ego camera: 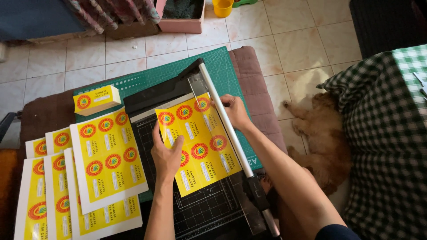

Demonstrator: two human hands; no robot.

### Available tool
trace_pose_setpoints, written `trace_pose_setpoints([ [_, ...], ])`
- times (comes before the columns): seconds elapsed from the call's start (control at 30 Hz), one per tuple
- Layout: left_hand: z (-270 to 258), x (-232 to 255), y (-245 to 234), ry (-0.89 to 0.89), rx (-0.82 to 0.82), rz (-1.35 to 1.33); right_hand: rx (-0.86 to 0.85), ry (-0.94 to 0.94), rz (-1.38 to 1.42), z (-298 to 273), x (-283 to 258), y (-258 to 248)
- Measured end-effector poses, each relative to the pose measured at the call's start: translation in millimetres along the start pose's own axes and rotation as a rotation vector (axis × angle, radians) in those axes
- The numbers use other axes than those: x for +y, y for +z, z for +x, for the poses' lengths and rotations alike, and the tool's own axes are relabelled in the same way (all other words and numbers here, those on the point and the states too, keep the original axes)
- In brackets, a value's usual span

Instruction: Using a manual paper trimmer to cut sheets of printed labels into smaller sections.

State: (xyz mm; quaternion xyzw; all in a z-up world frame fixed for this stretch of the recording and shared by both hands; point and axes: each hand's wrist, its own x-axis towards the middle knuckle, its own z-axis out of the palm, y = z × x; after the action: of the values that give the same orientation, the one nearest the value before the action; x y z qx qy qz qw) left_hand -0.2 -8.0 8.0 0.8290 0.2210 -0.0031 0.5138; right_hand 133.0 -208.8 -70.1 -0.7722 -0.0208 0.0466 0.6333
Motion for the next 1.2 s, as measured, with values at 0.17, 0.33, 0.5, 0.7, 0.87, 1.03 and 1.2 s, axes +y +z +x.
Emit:
trace_pose_setpoints([
  [0.17, 0.8, 0.5, -0.7, -0.008, -0.006, 0.004, 0.015, 0.001, 0.021, -4.4, -6.1, 1.2],
  [0.33, 2.5, -5.0, 1.5, -0.012, -0.001, 0.024, 0.020, -0.002, 0.039, -6.2, -8.3, -0.1],
  [0.5, 3.9, -11.1, 2.3, 0.000, 0.014, 0.021, 0.012, 0.003, 0.015, -4.5, -4.5, 1.0],
  [0.7, 2.4, -8.7, 2.5, 0.021, 0.016, 0.019, 0.015, 0.007, -0.013, -4.7, -8.5, 0.4],
  [0.87, 3.2, -8.3, 1.6, 0.020, 0.011, 0.016, 0.026, 0.007, 0.004, -4.7, -9.6, 1.3],
  [1.03, 2.5, -6.6, 1.0, 0.020, 0.007, 0.012, 0.024, 0.008, 0.008, -4.6, -9.5, 1.4],
  [1.2, 4.5, -10.0, 1.9, 0.004, 0.009, 0.020, 0.013, 0.028, -0.015, -1.3, -9.0, -0.6],
])
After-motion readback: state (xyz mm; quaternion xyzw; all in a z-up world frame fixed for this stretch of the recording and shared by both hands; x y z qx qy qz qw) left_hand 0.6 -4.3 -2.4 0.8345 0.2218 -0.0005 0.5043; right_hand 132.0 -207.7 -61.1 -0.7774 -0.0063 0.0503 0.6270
